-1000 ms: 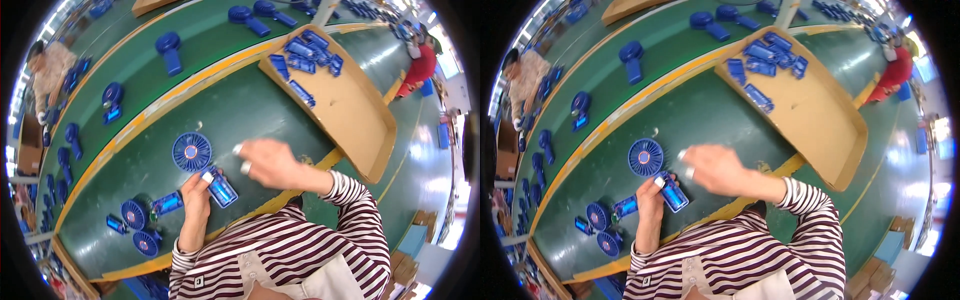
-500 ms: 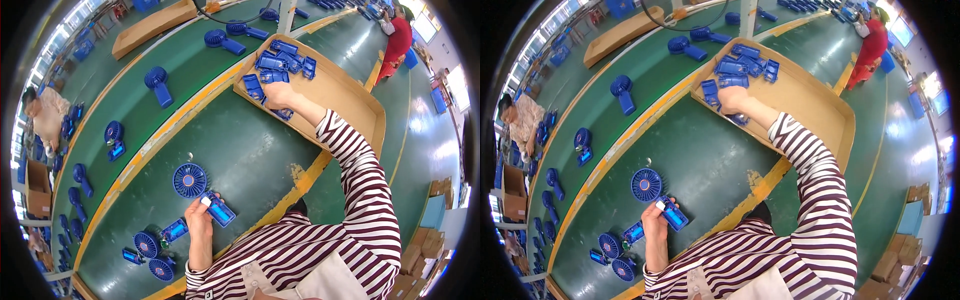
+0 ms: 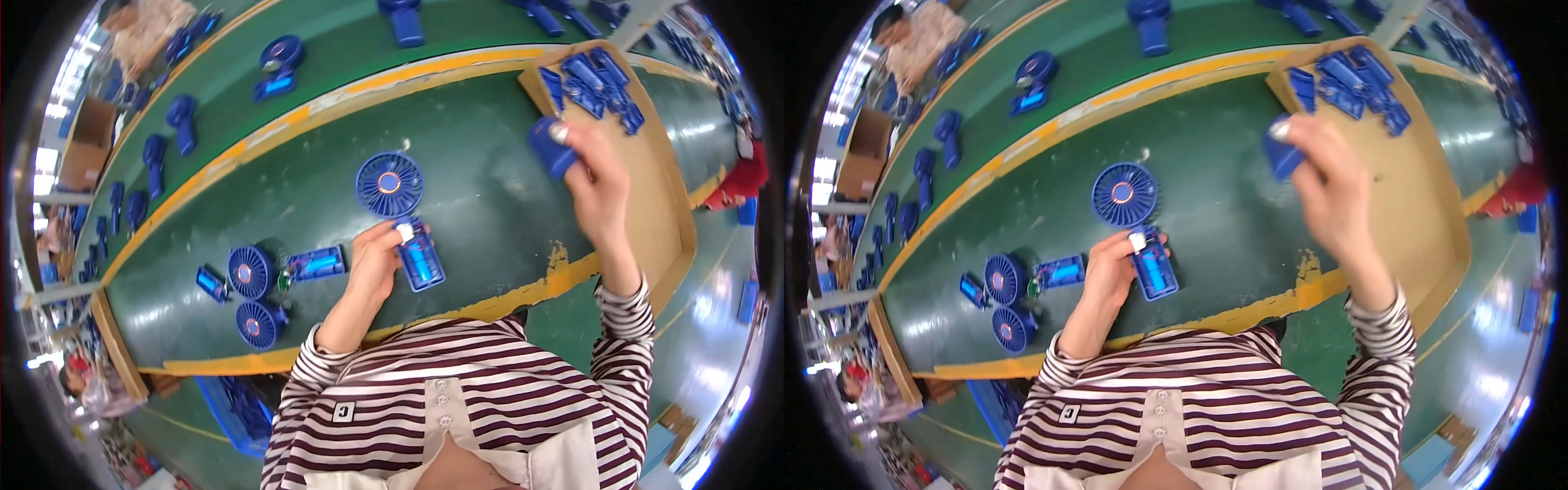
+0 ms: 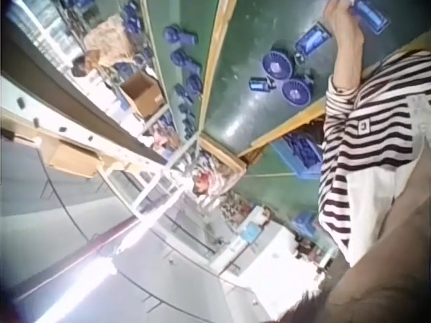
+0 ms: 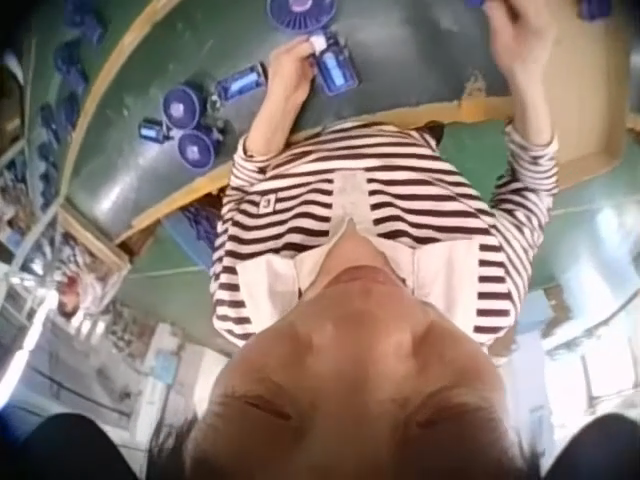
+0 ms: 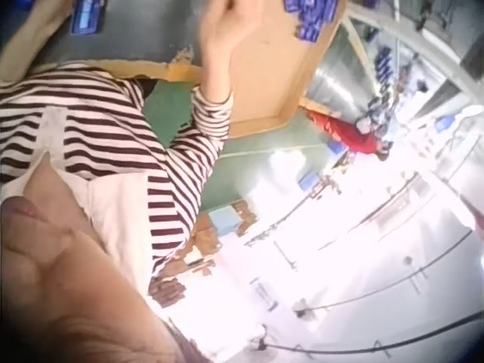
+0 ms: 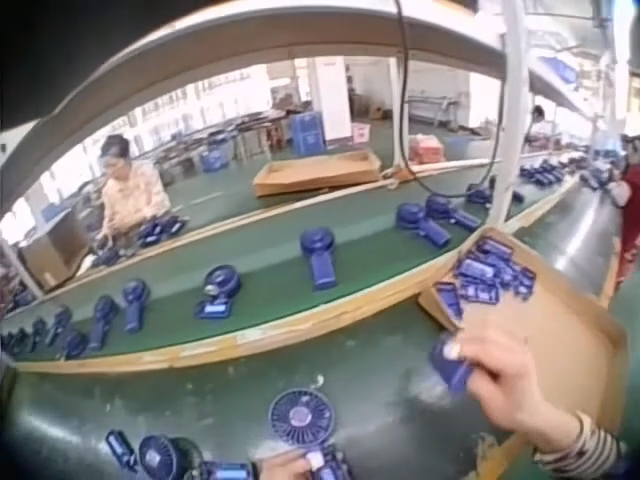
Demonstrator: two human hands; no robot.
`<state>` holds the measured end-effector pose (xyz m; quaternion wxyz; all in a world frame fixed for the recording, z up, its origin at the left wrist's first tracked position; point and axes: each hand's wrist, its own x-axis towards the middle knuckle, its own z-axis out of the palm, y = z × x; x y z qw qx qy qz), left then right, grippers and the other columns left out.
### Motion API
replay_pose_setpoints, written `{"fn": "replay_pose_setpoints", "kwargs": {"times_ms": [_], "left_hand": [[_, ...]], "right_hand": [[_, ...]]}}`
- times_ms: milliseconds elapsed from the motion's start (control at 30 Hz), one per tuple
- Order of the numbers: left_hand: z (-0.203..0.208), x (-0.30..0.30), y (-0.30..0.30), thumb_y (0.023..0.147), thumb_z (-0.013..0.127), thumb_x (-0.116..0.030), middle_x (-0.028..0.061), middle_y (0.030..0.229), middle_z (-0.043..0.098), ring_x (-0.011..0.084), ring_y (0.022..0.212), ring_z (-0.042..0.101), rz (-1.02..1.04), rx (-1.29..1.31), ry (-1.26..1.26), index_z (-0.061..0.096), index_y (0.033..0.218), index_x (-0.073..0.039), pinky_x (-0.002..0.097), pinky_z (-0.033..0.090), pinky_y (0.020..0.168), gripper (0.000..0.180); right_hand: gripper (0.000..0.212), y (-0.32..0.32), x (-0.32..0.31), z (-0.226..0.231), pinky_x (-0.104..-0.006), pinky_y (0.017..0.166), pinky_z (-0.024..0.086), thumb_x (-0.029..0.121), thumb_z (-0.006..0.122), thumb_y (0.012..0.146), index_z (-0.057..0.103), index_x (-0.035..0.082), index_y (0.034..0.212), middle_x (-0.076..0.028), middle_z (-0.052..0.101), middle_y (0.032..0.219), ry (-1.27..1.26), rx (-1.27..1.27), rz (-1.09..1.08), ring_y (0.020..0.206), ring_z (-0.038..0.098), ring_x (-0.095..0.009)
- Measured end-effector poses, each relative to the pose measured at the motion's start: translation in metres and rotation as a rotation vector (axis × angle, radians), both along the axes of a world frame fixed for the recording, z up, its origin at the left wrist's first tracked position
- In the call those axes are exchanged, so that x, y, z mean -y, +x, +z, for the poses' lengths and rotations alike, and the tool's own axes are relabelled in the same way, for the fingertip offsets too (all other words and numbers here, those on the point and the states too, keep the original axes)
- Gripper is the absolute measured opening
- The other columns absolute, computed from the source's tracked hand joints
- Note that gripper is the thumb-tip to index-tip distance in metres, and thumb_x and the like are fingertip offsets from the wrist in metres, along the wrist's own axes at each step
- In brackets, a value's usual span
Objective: The person assembles portable fans on a conveyor line, fitting the internal components and wires into the fan bodies, snapping on the plastic covers, testing the fans, and placing the assembled fans onto the conveyor belt.
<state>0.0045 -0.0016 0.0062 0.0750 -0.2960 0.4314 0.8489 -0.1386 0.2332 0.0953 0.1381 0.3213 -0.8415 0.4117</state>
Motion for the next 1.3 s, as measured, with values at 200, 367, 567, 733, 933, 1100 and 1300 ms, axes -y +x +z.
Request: {"fn": "replay_pose_setpoints", "kwargs": {"times_ms": [200,367,567,733,933,1100,1300], "left_hand": [[-0.005,-0.004,0.004,0.078,0.044,0.001,0.0116,0.092,0.063,0.0176,0.079,0.062,0.049,0.009,0.019,0.054,0.108,0.004,0.0304,0.052,0.069,0.032],[-0.011,-0.007,0.014,0.08,0.053,-0.003,0.0061,0.087,0.062,0.0129,0.075,0.061,0.109,0.002,0.032,0.058,0.106,0.001,0.0269,0.051,0.065,0.027],[-0.003,-0.013,0.014,0.081,0.053,-0.003,0.0056,0.087,0.062,0.0125,0.074,0.06,0.136,-0.016,0.069,0.058,0.104,0.001,0.0277,0.052,0.067,0.024],[-0.004,-0.014,0.014,0.083,0.052,-0.004,0.0063,0.088,0.062,0.0131,0.074,0.06,0.13,-0.026,0.072,0.058,0.103,0.002,0.028,0.052,0.068,0.022],[-0.01,-0.012,0.014,0.082,0.053,-0.007,0.004,0.086,0.061,0.0122,0.074,0.059,0.107,0.013,0.066,0.059,0.102,0.0,0.0281,0.05,0.063,0.022],[-0.006,-0.009,0.014,0.085,0.053,-0.022,0.0063,0.088,0.06,0.015,0.077,0.06,0.128,0.011,0.121,0.057,0.096,0.0,0.0314,0.049,0.068,0.025],[-0.002,-0.008,0.014,0.09,0.041,-0.038,0.0107,0.101,0.058,0.0192,0.088,0.059,0.138,-0.026,0.155,0.049,0.109,0.001,0.033,0.05,0.073,0.044]], "right_hand": [[0.043,0.058,0.057,-0.043,-0.0326,0.093,0.037,-0.005,0.058,0.068,0.054,-0.002,0.111,-0.012,0.04,0.123,-0.655,0.939,0.665,0.114,0.042,-0.022],[0.041,0.086,0.072,-0.069,-0.033,0.085,0.042,0.0,0.061,0.066,0.053,-0.002,0.106,-0.012,0.042,0.118,-0.489,0.864,0.431,0.106,0.048,-0.023],[0.045,0.102,0.078,-0.058,-0.0341,0.075,0.048,0.003,0.066,0.065,0.05,0.001,0.108,-0.018,0.047,0.111,0.155,0.337,0.188,0.093,0.055,-0.032],[0.049,0.101,0.087,-0.049,-0.0378,0.06,0.048,0.014,0.066,0.063,0.051,0.0,0.108,-0.014,0.055,0.094,0.353,0.339,0.124,0.073,0.057,-0.03],[0.051,0.102,0.079,-0.036,-0.0367,0.057,0.046,0.017,0.065,0.057,0.052,-0.005,0.101,-0.013,0.056,0.075,0.388,0.011,0.049,0.065,0.054,-0.028],[0.049,0.114,0.081,-0.033,-0.0354,0.05,0.046,0.02,0.065,0.058,0.053,-0.004,0.099,-0.012,0.053,0.069,0.46,0.03,0.145,0.058,0.055,-0.027],[0.048,0.114,0.093,-0.04,-0.0345,0.048,0.046,0.021,0.066,0.058,0.054,-0.005,0.097,-0.011,0.053,0.069,0.46,0.023,0.186,0.058,0.056,-0.026]]}}
